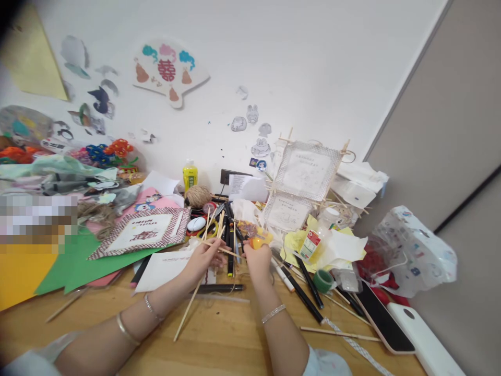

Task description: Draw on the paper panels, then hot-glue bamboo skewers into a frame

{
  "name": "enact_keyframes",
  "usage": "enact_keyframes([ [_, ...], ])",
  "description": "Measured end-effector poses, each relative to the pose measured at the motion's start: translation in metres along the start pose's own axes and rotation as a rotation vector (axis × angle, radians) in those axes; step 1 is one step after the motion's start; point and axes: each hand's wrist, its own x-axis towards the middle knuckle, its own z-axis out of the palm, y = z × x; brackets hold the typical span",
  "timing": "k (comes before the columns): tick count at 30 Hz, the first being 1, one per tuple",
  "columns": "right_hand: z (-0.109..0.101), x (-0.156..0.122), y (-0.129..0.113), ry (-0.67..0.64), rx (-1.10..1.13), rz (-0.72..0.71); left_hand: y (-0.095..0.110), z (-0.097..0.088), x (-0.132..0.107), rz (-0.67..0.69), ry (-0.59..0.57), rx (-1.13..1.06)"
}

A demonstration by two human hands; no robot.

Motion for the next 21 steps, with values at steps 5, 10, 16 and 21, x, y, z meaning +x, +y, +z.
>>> enact_keyframes([
  [5,-0.001,0.004,0.002,0.074,-0.036,0.039,0.005,-0.005,0.001,-0.012,0.065,-0.034],
  [10,-0.005,0.008,0.002,0.131,-0.098,0.057,0.013,-0.014,0.005,0.019,0.164,-0.150],
  [16,-0.001,0.011,0.008,0.122,-0.144,0.036,0.016,-0.019,0.007,0.076,0.235,-0.268],
  [21,0.001,0.013,0.015,0.120,-0.055,0.024,0.015,-0.017,0.006,0.019,0.222,-0.268],
])
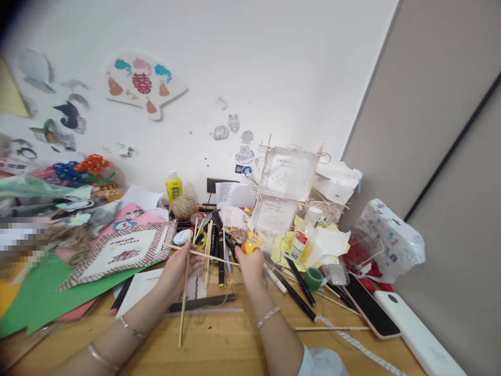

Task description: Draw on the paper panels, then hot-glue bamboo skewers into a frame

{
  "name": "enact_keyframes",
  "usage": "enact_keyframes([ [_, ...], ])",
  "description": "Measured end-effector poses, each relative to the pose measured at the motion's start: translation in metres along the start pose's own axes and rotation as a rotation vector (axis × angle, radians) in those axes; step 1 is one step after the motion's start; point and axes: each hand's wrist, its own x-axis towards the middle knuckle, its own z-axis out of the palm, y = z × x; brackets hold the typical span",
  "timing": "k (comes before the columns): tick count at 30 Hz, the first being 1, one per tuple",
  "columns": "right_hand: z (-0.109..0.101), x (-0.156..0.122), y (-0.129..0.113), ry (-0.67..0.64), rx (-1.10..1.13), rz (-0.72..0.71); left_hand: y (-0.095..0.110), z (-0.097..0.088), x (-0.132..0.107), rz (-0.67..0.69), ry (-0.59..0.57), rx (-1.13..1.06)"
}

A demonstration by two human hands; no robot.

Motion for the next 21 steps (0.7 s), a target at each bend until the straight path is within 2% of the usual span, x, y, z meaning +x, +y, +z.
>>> enact_keyframes([
  [7,-0.002,-0.002,-0.001,0.016,0.132,0.057,-0.012,0.003,-0.001,-0.111,-0.116,0.053],
  [13,-0.002,-0.005,-0.004,0.013,0.182,0.090,-0.008,0.003,-0.004,-0.137,-0.141,0.025],
  [21,-0.003,-0.002,0.003,0.022,0.157,0.054,-0.007,0.007,-0.009,-0.173,-0.151,0.111],
])
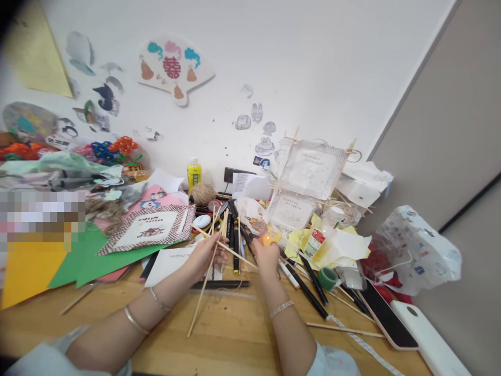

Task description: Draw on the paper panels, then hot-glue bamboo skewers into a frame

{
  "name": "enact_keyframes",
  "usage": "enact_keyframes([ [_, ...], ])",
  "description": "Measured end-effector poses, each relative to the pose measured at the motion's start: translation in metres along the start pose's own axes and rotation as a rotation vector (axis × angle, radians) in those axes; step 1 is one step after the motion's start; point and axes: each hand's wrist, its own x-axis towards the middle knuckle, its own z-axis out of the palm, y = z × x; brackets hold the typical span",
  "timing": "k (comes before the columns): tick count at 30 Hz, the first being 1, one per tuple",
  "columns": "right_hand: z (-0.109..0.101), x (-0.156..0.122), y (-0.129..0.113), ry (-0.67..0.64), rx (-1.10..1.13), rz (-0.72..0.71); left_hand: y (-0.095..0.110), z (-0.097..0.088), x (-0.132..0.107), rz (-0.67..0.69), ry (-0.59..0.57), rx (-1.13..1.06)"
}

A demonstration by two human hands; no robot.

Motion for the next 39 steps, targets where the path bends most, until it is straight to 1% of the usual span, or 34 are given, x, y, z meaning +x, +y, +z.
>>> enact_keyframes([
  [6,0.001,0.002,0.002,0.008,0.001,-0.018,-0.005,0.000,0.000,0.002,0.002,0.053],
  [11,0.000,0.004,0.004,-0.011,0.057,-0.028,-0.007,-0.002,0.002,0.001,0.013,0.078],
  [15,-0.002,0.004,0.001,-0.015,0.072,-0.004,-0.006,-0.001,0.001,-0.008,0.001,0.108],
  [19,-0.003,0.003,-0.006,0.017,0.077,0.021,-0.006,-0.001,0.000,0.025,-0.021,0.121],
  [25,-0.003,0.001,-0.011,0.006,0.113,0.049,-0.006,-0.003,-0.001,0.050,-0.071,0.082],
  [29,-0.004,0.002,-0.010,-0.014,0.132,0.058,-0.005,-0.005,0.002,0.089,-0.047,0.036],
  [35,-0.004,0.003,-0.007,-0.003,0.087,0.014,0.001,-0.010,0.007,0.159,-0.005,-0.083],
  [39,-0.002,0.003,-0.003,-0.011,0.056,-0.001,0.001,-0.013,0.009,0.151,-0.020,-0.083],
])
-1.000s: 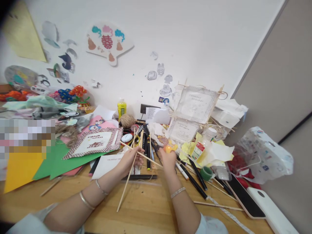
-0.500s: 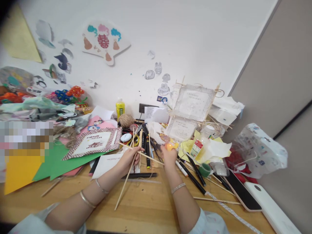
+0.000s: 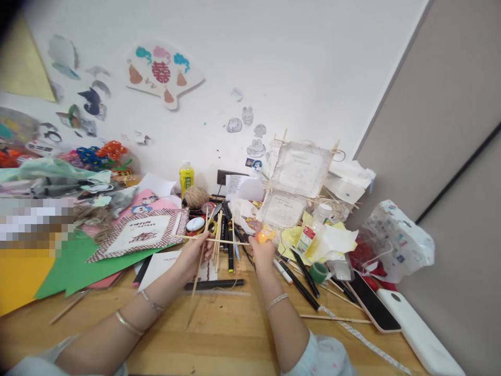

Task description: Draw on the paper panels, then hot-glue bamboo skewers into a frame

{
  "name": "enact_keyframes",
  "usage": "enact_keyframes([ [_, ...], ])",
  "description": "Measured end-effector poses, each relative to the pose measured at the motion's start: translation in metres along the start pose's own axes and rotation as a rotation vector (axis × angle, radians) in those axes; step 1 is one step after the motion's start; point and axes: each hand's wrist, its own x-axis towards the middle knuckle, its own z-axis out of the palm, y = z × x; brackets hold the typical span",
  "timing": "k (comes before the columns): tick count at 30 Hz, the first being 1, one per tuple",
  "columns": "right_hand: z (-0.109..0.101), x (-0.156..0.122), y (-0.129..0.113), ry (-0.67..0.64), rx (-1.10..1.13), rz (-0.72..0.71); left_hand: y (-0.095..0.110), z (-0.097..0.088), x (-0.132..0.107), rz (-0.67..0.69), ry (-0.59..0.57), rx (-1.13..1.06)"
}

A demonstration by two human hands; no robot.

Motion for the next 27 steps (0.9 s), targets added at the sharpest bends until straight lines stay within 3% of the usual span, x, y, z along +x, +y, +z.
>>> enact_keyframes([
  [10,0.005,0.000,0.009,0.034,-0.042,-0.035,-0.010,0.000,0.002,-0.073,-0.106,-0.039],
  [16,0.002,-0.002,0.001,0.043,0.037,0.001,-0.001,0.002,0.000,-0.009,-0.075,-0.087],
  [27,0.002,-0.003,-0.003,0.063,0.102,0.036,-0.005,0.000,0.000,-0.056,-0.083,-0.079],
])
